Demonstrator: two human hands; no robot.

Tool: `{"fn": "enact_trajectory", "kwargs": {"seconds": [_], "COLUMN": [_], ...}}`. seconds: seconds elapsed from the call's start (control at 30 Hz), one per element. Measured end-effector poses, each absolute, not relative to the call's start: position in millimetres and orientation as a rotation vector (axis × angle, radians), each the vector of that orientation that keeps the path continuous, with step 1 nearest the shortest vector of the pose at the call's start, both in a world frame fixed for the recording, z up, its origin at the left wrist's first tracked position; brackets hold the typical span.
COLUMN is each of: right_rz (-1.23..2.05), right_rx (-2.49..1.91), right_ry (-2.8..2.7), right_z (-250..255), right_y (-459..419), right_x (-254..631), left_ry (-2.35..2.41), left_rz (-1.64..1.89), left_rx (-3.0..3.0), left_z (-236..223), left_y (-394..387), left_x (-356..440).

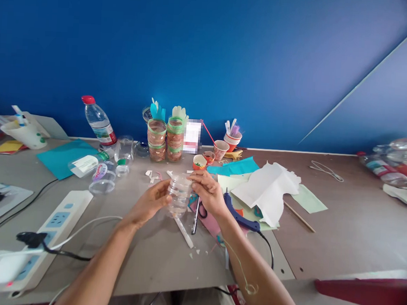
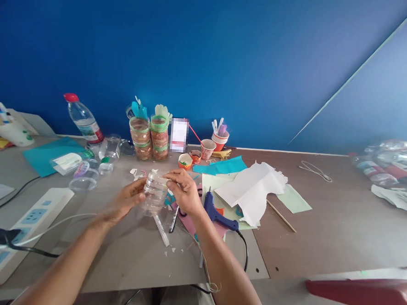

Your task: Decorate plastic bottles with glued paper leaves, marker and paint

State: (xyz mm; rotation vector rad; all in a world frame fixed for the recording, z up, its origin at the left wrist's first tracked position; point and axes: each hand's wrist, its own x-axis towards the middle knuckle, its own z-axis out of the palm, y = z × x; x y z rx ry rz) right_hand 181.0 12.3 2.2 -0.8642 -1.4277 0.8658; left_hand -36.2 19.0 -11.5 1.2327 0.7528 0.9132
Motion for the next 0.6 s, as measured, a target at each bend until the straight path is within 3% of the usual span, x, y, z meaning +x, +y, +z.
{"fn": "enact_trajectory", "kwargs": {"seconds": [0.3, 0.47, 0.6], "right_rz": [1.300, 1.228, 0.928], "right_rx": [-0.730, -0.764, -0.894], "right_ry": [-1.183, -1.260, -1.501], "right_z": [-4.4, -3.3, -1.5], "right_y": [16.7, 13.4, 7.8], "right_x": [183.9, 182.2, 180.1], "left_ry": [0.850, 0.867, 0.867], "left_rz": [1.075, 1.093, 1.099], "left_rx": [0.926, 0.885, 0.919], "left_z": [-8.3, -9.2, -10.7], "left_y": [21.8, 20.7, 19.7], "left_x": [-34.4, -32.6, -31.1]}}
